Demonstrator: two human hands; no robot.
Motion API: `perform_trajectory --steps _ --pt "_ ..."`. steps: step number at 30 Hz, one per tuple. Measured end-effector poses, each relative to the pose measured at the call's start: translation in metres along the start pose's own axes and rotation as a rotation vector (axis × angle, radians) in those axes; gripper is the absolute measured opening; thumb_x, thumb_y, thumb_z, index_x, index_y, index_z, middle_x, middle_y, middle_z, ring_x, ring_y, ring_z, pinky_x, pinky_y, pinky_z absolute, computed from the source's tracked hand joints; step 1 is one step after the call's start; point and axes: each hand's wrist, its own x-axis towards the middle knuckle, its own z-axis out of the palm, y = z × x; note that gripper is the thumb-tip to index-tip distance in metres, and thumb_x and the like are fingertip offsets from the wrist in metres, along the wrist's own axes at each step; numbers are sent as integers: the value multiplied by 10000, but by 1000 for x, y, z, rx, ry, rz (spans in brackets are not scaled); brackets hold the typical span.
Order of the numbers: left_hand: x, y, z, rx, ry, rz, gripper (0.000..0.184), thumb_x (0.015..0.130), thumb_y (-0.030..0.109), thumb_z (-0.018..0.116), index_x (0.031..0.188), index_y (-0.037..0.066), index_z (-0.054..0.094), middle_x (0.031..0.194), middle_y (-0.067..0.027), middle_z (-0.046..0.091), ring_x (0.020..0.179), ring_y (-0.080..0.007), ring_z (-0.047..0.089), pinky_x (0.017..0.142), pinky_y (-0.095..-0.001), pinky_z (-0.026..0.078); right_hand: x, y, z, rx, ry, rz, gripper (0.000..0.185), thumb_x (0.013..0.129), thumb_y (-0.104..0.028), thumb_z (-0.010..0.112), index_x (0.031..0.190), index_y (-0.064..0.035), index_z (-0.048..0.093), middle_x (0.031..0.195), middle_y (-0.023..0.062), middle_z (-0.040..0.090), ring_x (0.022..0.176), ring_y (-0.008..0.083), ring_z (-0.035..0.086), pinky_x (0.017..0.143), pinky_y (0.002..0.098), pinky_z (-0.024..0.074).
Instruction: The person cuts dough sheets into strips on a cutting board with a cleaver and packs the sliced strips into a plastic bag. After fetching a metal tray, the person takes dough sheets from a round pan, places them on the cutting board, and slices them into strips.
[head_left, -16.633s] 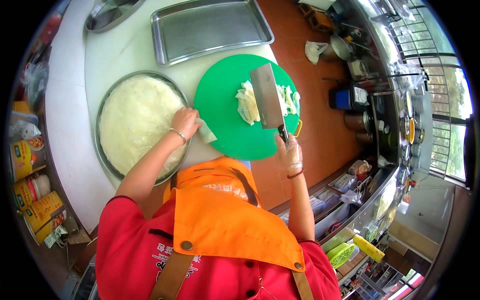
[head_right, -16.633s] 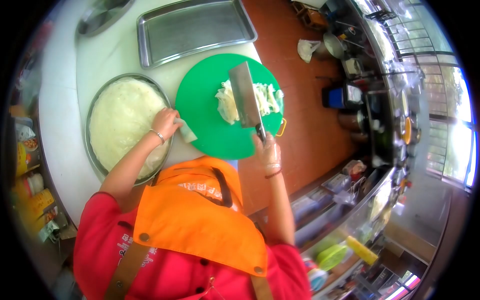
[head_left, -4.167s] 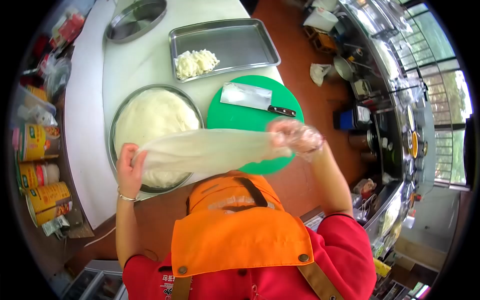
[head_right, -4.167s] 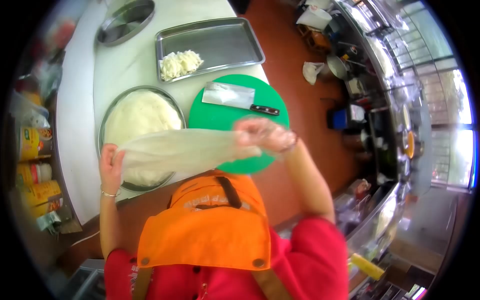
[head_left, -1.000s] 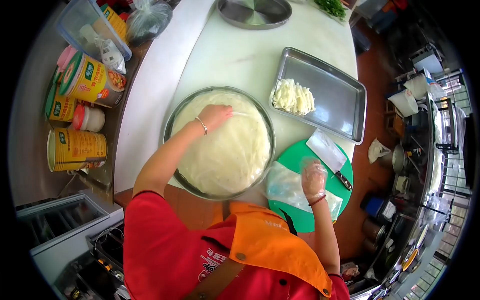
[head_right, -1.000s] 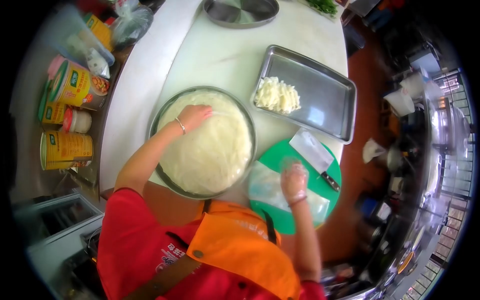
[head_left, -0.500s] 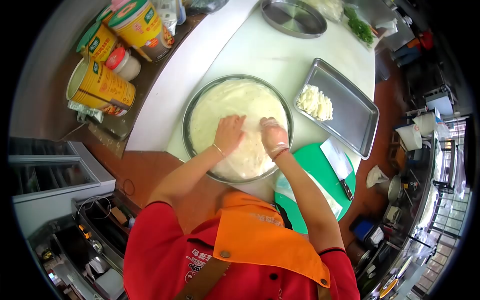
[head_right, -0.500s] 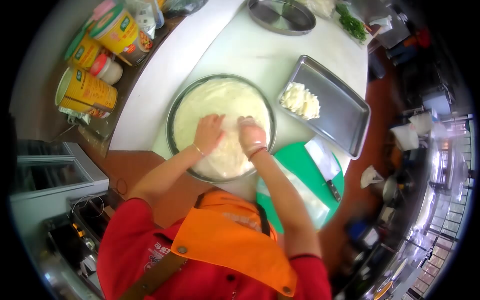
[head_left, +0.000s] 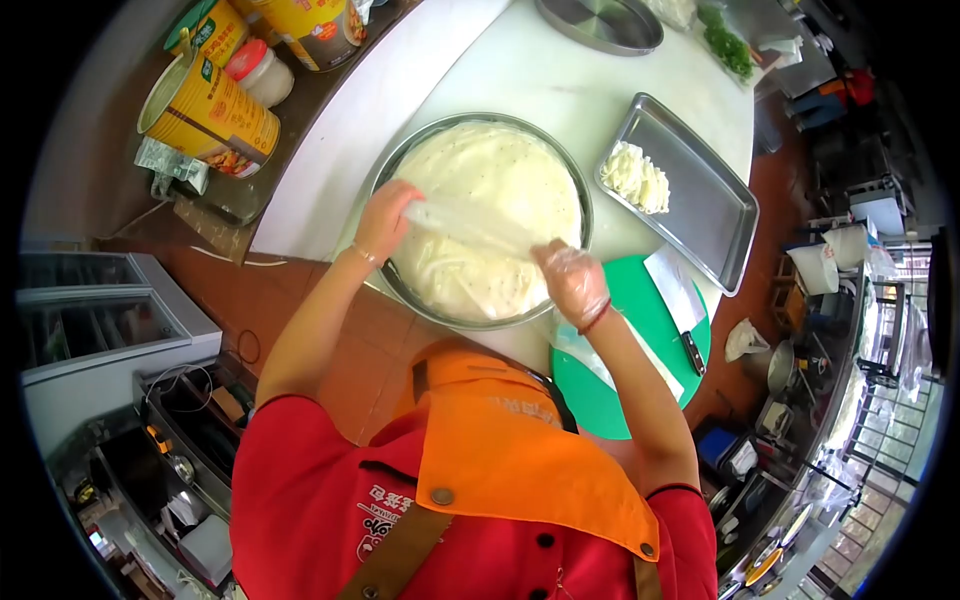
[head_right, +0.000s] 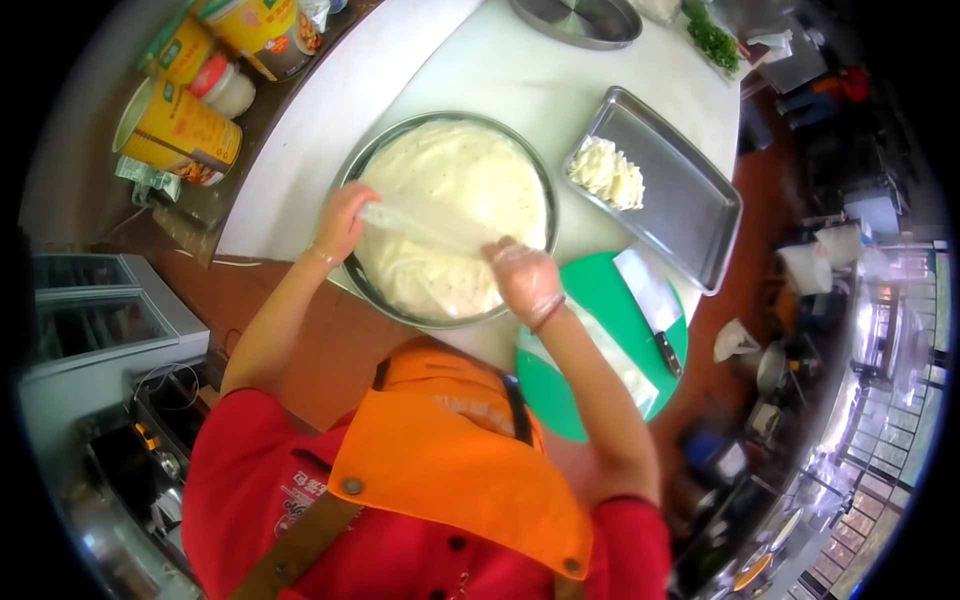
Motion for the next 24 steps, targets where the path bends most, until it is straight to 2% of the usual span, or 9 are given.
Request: perform_trajectory --steps 2,8,11,14,17,20,21,23,24 --pt "-41 -1 -7 73 -212 40 376 674 -107 476 997 35 606 996 -161 600 999 -378 558 884 -443 461 -19 -17 -3 -78 -273 -22 197 865 -139 553 1049 -94 608 840 99 606 715 256 625 630 368 521" --pt "-86 16 -1 11 -399 29 513 710 -99 527 1196 58 577 1216 -162 555 1140 -360 513 967 -457 426 -32 -12 33 196 -251 141 571 881 -385 639 1308 -34 494 1102 157 621 935 313 640 797 412 525" --pt "-53 -2 17 6 -237 -59 487 740 -55 579 1213 62 579 1216 -158 559 1153 -352 507 980 -460 418 0 18 48 103 -118 287 489 888 -418 625 1201 -44 592 1052 149 650 990 288 622 863 408 496" --pt "-20 -28 34 227 -179 -70 371 757 9 633 1122 65 595 1171 -143 576 1118 -343 524 943 -446 430 22 24 54 74 -449 305 367 890 -358 619 1100 -58 636 999 155 685 977 303 639 841 415 501" --pt "0 -49 29 363 -596 -333 274 788 47 651 1050 73 577 1063 -118 597 1037 -338 548 861 -434 458 18 25 77 112 -440 385 260 890 -292 589 1010 -71 656 935 168 702 941 327 660 831 438 504" --pt "-15 -68 28 217 -454 -106 232 802 106 679 993 87 548 962 -108 603 976 -326 559 805 -429 459 10 19 73 357 -337 634 243 899 -271 540 992 -85 666 918 179 698 906 329 675 827 452 506" --pt "-18 -72 28 226 -504 -204 246 798 131 696 994 93 552 988 -109 613 1009 -324 559 829 -418 456 12 9 57 418 -380 742 226 871 -259 586 983 -86 678 989 154 673 969 303 652 822 422 513" --pt "-21 -74 34 236 -610 -368 278 789 181 730 997 105 562 1038 -110 633 1074 -320 557 876 -396 451 -8 20 138 95 -570 349 248 941 -225 466 1024 -136 682 1098 86 654 1060 232 648 852 342 529" --pt "-26 -84 38 143 -691 -437 299 803 217 738 993 94 543 1247 -175 588 1229 -307 505 926 -361 444 -2 11 128 94 -633 213 241 933 -244 484 1022 -142 684 1120 73 651 1071 255 638 897 353 526"
